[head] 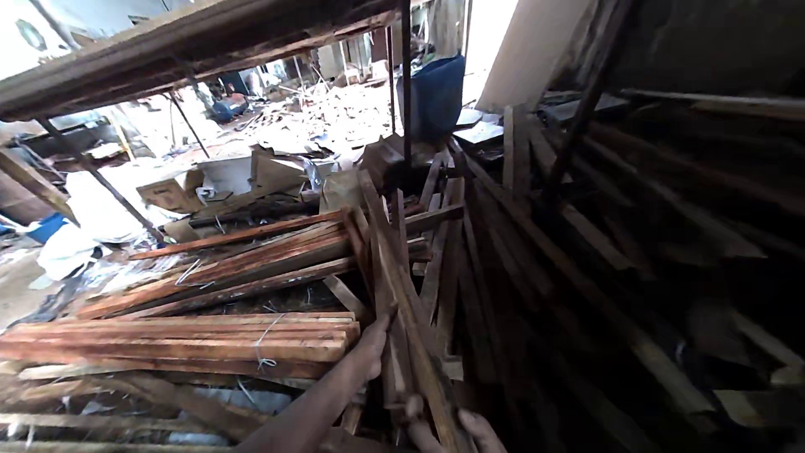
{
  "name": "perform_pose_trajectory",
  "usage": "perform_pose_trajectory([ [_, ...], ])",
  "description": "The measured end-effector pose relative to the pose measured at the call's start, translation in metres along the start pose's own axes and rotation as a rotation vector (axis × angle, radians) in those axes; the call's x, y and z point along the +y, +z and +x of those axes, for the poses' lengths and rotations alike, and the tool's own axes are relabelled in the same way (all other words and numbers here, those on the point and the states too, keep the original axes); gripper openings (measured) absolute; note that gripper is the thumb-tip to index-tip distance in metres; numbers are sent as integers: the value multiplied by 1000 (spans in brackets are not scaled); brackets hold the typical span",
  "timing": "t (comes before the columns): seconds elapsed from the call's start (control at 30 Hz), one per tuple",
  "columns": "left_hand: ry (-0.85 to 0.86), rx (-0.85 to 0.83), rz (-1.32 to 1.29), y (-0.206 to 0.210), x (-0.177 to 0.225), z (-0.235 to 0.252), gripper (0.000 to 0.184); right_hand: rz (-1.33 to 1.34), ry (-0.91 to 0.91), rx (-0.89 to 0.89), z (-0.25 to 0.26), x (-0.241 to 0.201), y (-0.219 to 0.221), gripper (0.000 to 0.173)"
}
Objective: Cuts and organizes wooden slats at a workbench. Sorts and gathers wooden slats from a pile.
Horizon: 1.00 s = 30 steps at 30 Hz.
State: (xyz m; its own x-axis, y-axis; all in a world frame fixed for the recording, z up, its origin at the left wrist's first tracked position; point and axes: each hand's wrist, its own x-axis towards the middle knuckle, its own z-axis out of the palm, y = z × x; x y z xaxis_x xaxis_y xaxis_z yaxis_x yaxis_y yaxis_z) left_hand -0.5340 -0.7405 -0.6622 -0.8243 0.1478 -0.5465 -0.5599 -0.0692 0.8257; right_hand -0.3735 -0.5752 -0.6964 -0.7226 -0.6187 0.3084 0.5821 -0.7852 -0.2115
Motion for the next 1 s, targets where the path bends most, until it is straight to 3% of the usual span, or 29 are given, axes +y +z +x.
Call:
perform_pose_trajectory([
  [0.07, 12, -24, -10, -1, -3, 3, 75, -455, -61, 269, 6, -18, 22, 53],
  [0.1, 21, -43, -16, -2, -4, 5, 79, -755, -75, 488, 15, -26, 37, 55],
  [0.17, 50, -52, -13, -6, -7, 7, 88, -1278, 50, 881, 43, -40, 55, 81],
  [0.2, 54, -40, -17, -6, -8, 7, 90, -1447, 121, 992, 58, -44, 59, 85],
  [0.3, 72, -48, -43, -9, -6, 7, 93, -1757, 260, 1159, 97, -42, 67, 69],
  [0.37, 71, -58, -16, -10, 0, 0, 94, -1826, 226, 1196, 114, -36, 63, 66],
  [0.43, 107, -87, -16, -8, 5, -12, 89, -1833, 155, 1194, 125, -36, 58, 73],
  [0.57, 149, -166, -67, -1, 6, -23, 69, -1722, 55, 1000, 119, -48, 31, 88],
  [0.7, 134, -156, -12, -3, 0, -16, 41, -1461, -110, 785, 90, -61, 10, 63],
  [0.77, 106, -135, 19, 3, 1, -19, 40, -1320, -154, 751, 79, -64, 7, 59],
  [0.87, 104, -106, 73, 7, 3, -19, 48, -1212, -278, 942, 56, -74, -7, 47],
  [1.0, 104, -74, 78, 11, 7, -21, 44, -1291, -392, 1554, -14, -101, -60, 44],
])
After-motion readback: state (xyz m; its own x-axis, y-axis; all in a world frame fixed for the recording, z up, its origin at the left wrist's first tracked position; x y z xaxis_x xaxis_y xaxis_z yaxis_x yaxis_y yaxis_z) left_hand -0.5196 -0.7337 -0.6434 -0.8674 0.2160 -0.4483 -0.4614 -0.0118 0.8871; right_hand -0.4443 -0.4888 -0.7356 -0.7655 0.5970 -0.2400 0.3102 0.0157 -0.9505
